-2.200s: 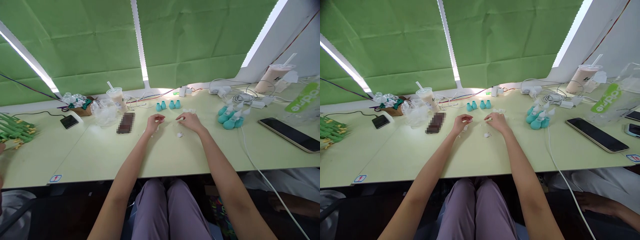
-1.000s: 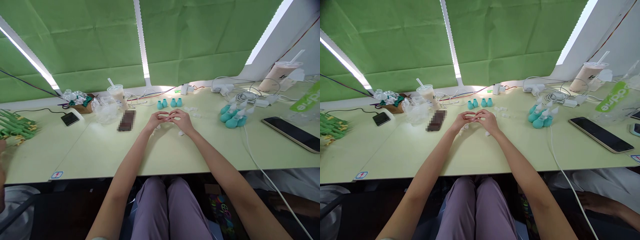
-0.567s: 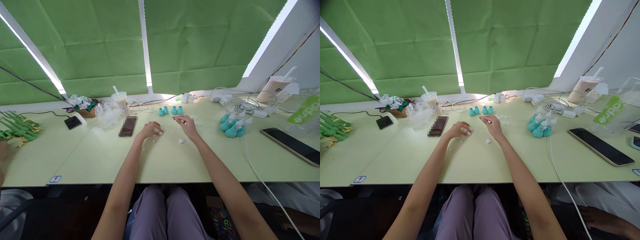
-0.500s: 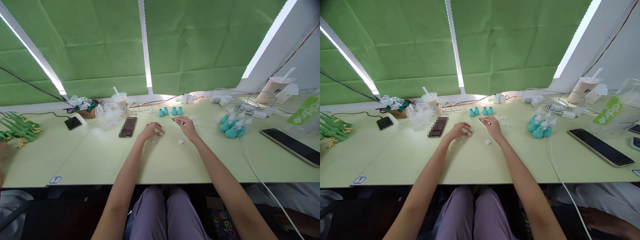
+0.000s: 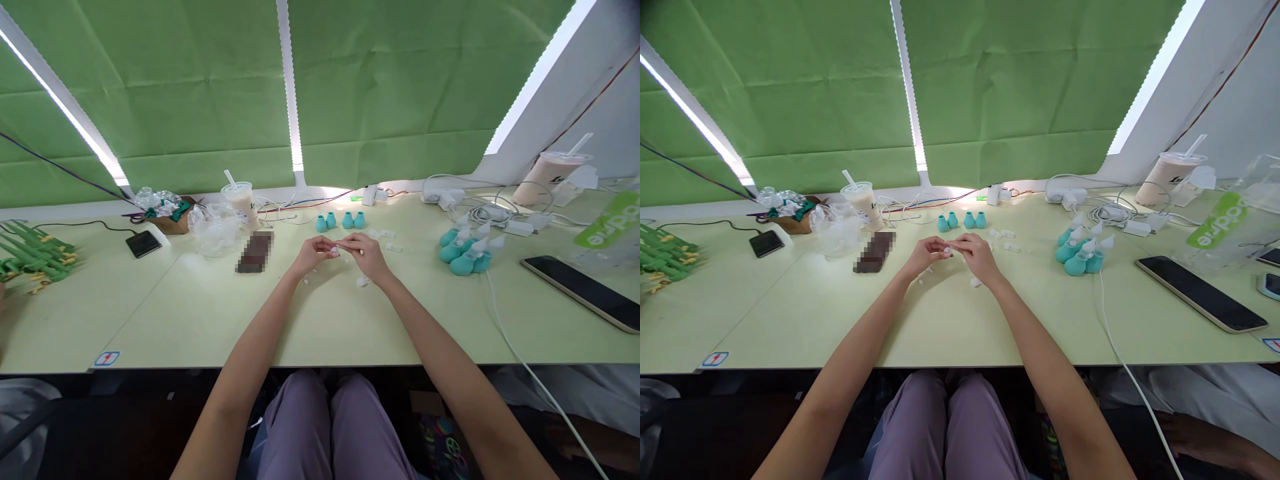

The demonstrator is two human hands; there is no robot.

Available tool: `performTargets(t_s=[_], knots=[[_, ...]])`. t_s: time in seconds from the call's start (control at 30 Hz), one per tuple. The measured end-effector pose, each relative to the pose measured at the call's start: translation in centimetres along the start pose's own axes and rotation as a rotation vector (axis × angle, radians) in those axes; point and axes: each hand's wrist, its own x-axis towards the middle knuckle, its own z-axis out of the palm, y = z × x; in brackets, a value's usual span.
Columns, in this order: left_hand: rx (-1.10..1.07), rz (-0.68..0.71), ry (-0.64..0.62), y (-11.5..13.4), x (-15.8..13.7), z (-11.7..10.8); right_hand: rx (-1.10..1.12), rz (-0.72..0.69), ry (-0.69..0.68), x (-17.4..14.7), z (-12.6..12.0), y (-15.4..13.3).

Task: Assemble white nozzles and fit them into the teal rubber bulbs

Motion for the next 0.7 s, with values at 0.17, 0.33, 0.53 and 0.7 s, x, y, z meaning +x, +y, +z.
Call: performTargets(t_s=[0.17,0.33,0.53,0.7], knots=[[-0.100,-0.026,-0.006,0.2,-0.2,0.1,-0.013,0.004,0.043,0.0,-0.2,-0.4],[-0.113,-0.022,-0.024,0.3,-0.2,0.1,-0.062,0.005,0.053,0.0,-0.6,-0.7],[-0.111,-0.020,-0.024,0.5,-0.3,0.0,-0.074,0.039,-0.021,0.2,-0.9,-1.2],[-0.108,-0.031,-0.023,0.6,-0.4,0.1,-0.087,0.065,-0.034,0.2,-0.9,-1.5]])
